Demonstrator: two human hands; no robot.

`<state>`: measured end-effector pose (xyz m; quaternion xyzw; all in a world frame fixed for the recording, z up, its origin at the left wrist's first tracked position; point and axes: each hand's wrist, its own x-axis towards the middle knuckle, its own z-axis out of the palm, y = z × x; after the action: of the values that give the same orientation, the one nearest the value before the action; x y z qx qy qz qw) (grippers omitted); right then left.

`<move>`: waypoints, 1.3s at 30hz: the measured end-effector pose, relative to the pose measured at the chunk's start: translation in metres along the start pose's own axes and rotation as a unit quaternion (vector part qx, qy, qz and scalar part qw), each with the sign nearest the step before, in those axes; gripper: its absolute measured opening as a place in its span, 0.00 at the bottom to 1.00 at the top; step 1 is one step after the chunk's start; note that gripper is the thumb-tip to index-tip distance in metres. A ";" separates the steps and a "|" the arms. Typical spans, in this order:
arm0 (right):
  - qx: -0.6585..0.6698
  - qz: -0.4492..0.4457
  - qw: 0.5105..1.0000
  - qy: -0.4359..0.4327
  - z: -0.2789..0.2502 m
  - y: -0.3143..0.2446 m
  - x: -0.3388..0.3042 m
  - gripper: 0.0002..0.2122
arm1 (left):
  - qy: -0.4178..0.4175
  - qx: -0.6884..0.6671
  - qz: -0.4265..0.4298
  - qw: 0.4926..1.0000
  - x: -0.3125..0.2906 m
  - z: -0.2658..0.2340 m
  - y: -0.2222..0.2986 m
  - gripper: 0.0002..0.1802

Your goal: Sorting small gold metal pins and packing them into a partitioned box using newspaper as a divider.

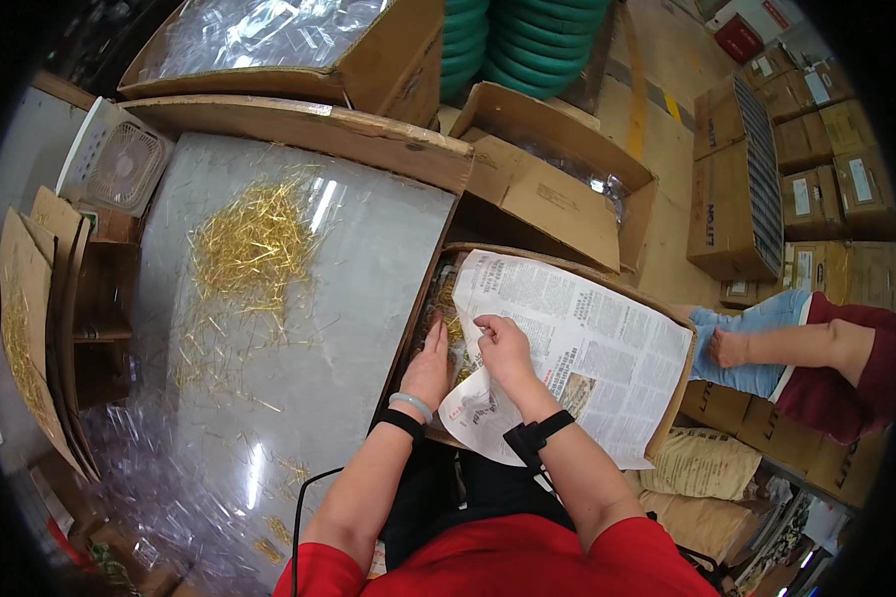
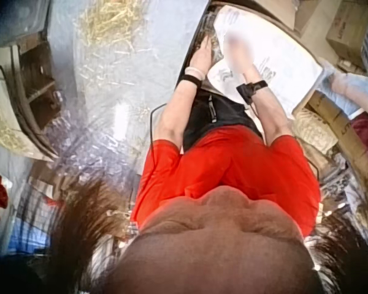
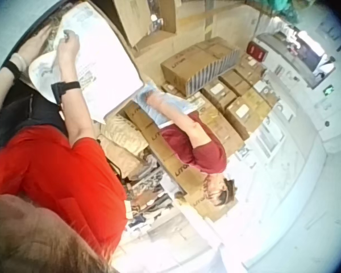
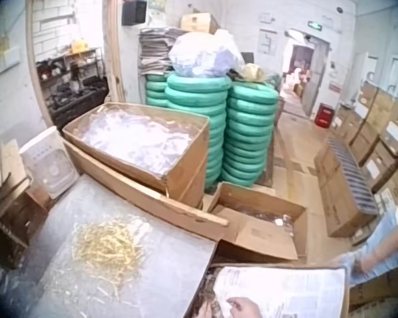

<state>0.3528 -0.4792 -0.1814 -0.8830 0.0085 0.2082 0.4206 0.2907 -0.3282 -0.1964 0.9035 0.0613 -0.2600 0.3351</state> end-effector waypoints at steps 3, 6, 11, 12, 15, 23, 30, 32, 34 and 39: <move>0.025 0.008 1.000 0.014 -0.002 0.001 -0.004 0.14 | -0.001 -0.002 -0.001 1.000 -0.003 -0.004 0.004 0.40; -0.015 -0.009 1.000 0.025 0.000 0.006 -0.007 0.14 | 0.043 -0.020 0.026 0.999 -0.003 0.003 0.000 0.41; -0.032 -0.027 0.999 -0.006 0.010 -0.004 -0.008 0.13 | 0.090 -0.036 0.035 0.995 0.004 0.015 -0.011 0.40; -0.033 -0.026 0.999 -0.006 0.010 0.000 -0.006 0.13 | 0.075 -0.038 0.026 0.996 0.004 0.013 -0.006 0.39; 0.000 -0.040 0.997 0.071 0.012 0.007 0.001 0.14 | 0.061 -0.032 0.011 0.998 0.006 0.013 -0.001 0.38; -0.029 -0.004 0.999 0.021 0.002 0.009 0.003 0.12 | 0.096 -0.019 0.024 0.995 0.005 0.019 -0.007 0.39; -0.078 0.004 0.997 0.000 0.007 -0.009 0.005 0.12 | 0.039 -0.052 -0.020 0.998 0.010 0.007 0.001 0.41; -0.134 -0.019 0.991 0.007 0.011 -0.020 0.009 0.12 | 0.032 -0.058 -0.026 0.997 0.011 0.009 0.000 0.41; -0.144 -0.047 0.989 -0.005 0.014 -0.024 0.015 0.11 | 0.021 -0.073 -0.022 0.997 0.014 0.013 -0.004 0.41; -0.160 -0.049 0.986 -0.014 0.016 -0.019 0.025 0.07 | 0.094 -0.053 0.033 0.994 0.011 0.022 -0.009 0.40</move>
<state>0.3736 -0.4508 -0.1856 -0.9353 -0.0742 0.1982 0.2837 0.2880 -0.3358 -0.2214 0.9064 0.0765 -0.1593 0.3838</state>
